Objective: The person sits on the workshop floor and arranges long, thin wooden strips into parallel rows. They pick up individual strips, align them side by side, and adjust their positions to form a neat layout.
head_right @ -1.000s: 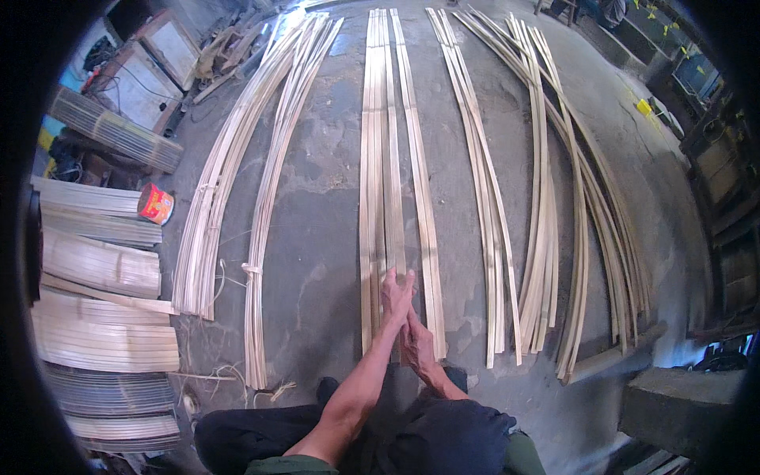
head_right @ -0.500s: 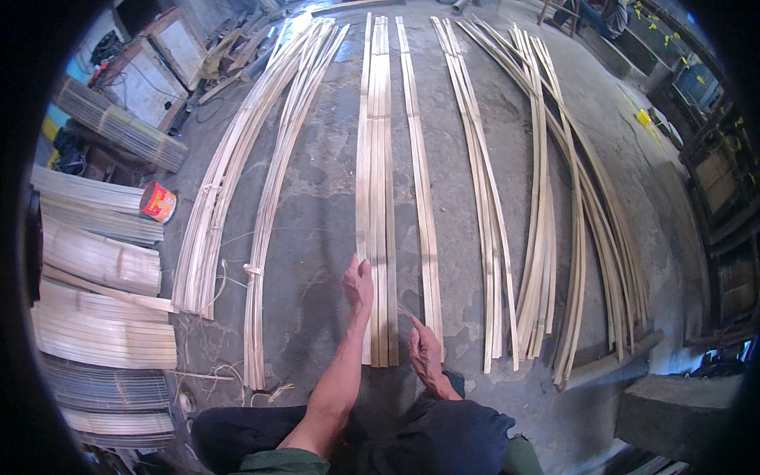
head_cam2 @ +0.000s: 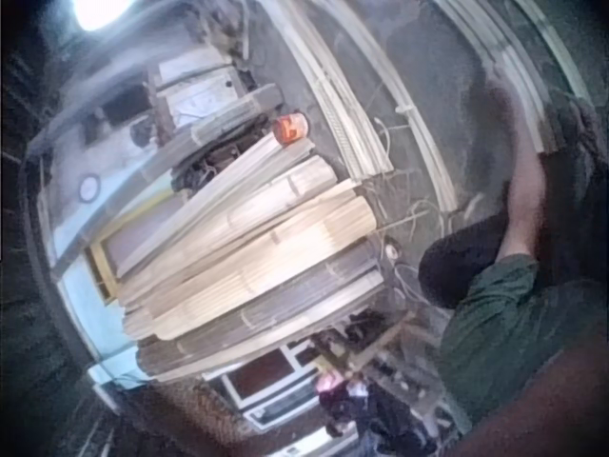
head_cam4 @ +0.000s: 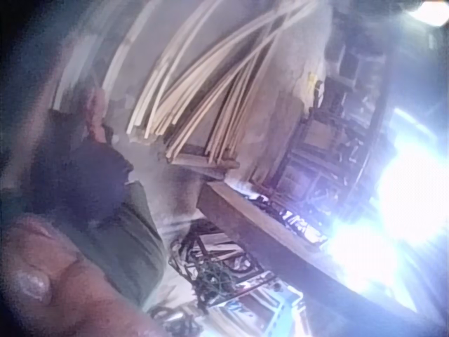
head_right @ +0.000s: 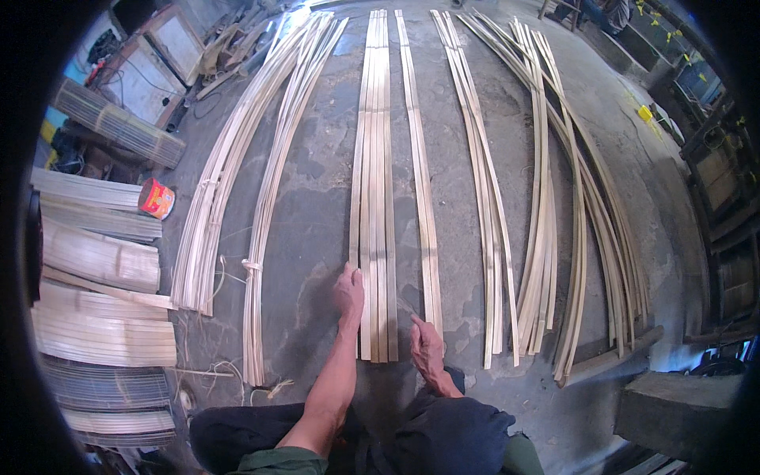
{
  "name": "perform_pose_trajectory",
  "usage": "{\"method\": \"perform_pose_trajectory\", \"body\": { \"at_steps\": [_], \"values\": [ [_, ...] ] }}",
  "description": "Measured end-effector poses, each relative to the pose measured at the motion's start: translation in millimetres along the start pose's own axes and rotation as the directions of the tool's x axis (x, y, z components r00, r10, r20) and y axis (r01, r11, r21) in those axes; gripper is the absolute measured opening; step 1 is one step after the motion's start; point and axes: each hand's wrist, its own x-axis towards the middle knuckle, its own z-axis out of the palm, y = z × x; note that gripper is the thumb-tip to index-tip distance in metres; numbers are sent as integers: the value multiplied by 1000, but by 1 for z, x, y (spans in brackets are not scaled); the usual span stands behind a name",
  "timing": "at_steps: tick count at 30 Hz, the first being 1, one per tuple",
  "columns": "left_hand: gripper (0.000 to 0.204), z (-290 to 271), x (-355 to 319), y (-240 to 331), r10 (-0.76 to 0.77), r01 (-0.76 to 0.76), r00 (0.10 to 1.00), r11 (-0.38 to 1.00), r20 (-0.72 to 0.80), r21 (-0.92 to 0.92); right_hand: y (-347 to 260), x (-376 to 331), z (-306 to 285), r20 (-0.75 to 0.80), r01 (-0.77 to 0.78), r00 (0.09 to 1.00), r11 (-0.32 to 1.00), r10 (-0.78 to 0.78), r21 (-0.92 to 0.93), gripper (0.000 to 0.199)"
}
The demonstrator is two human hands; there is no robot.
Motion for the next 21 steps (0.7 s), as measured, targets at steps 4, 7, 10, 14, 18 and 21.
{"method": "perform_pose_trajectory", "body": {
  "at_steps": [4,7,10,14,18,21],
  "values": [
    [49,6,-4,6,-70,65,997,990,38,123,-2,6,-8,-43,46,998,999,-46,18,26],
    [48,14,-3,5,-53,48,998,984,24,173,2,14,-20,-101,5,995,998,1,58,26],
    [48,13,0,-1,-46,43,999,977,7,208,5,22,-31,-153,-79,983,990,97,120,24],
    [47,20,4,-2,-37,35,999,974,1,224,19,29,-60,-205,-58,978,998,51,-31,29],
    [47,9,9,0,-42,43,999,975,-9,219,22,26,-76,-210,-120,969,992,128,49,28],
    [47,10,7,0,-16,21,1000,968,-19,251,33,25,-86,-239,-140,961,990,137,6,25]
  ]
}}
